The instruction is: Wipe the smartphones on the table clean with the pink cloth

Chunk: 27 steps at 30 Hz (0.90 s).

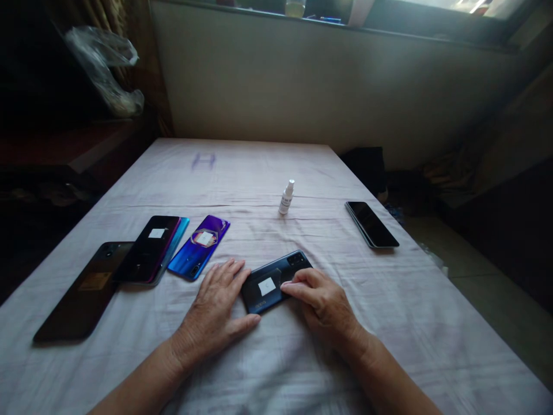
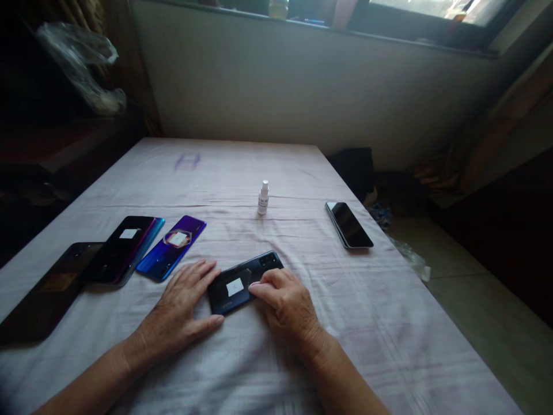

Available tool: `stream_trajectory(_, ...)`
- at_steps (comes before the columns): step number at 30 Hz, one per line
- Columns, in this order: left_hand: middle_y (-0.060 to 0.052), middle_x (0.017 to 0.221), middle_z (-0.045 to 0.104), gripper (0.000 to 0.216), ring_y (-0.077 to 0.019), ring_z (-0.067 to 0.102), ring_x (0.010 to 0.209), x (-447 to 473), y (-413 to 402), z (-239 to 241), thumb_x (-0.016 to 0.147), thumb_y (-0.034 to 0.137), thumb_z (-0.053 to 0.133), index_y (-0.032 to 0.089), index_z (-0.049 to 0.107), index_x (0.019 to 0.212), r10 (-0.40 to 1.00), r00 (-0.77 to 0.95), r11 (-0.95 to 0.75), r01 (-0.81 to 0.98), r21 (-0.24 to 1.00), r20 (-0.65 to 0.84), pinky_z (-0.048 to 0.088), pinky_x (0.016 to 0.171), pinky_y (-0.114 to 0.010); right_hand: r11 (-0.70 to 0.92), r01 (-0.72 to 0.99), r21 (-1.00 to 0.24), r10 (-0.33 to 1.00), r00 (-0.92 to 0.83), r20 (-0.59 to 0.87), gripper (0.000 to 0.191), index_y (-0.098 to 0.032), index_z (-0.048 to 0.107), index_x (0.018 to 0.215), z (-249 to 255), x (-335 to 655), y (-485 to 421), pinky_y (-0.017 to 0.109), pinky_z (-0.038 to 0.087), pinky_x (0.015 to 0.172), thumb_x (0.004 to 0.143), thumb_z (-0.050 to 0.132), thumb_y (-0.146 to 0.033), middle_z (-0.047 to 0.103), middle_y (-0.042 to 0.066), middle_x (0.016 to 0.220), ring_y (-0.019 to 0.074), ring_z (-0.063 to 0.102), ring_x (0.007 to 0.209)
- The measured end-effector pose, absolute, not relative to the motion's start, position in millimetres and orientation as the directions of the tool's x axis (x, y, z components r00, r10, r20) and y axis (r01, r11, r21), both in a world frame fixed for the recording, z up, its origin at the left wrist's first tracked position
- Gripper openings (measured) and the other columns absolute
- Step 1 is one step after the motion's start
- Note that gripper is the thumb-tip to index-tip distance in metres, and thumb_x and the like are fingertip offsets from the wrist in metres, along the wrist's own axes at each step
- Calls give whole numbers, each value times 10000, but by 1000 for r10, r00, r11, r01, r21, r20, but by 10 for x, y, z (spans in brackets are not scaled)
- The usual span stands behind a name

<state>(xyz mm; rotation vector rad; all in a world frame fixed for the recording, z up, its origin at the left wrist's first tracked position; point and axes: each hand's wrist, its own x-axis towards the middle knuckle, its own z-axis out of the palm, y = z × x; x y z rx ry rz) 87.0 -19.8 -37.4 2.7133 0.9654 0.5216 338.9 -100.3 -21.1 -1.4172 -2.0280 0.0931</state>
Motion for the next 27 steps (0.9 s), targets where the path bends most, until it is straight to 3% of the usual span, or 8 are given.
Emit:
stream_trajectory(13,-152,1469,498,714,-348,427,1364,904,-190,-318,781,432,696,184,472,1411,632,734,-772,569,284,249,330,1138,-541,540,752,-379,825,-383,415,237,-253,715,985,-169,3086,-1048,282,449,729,952,496,-167,658,38,920,161,553,805)
stream_trajectory(19,-125,1221,614,624,-320,545,1162,956,-187,-203,745,434,730,168,573,1287,649,722,-757,583,294,240,448,1023,-461,471,790,-392,853,-296,430,262,-255,726,973,-148,3288,-1023,286,464,743,943,494,-136,647,44,910,165,557,812)
stream_trajectory(22,-116,1147,639,619,-317,573,1089,970,-172,-179,768,523,710,171,597,1264,619,742,-784,565,255,258,459,982,-468,459,796,-393,842,-249,478,285,-245,723,1021,-147,3396,-1000,283,486,728,923,493,-108,640,52,916,167,571,817)
stream_trajectory(27,-108,1042,707,594,-294,629,966,981,-153,-120,878,653,543,153,653,1178,556,760,-830,529,178,336,468,930,-467,438,802,-407,795,-133,592,368,-250,706,1120,-119,3387,-1002,314,529,770,896,484,-60,649,61,953,177,605,870)
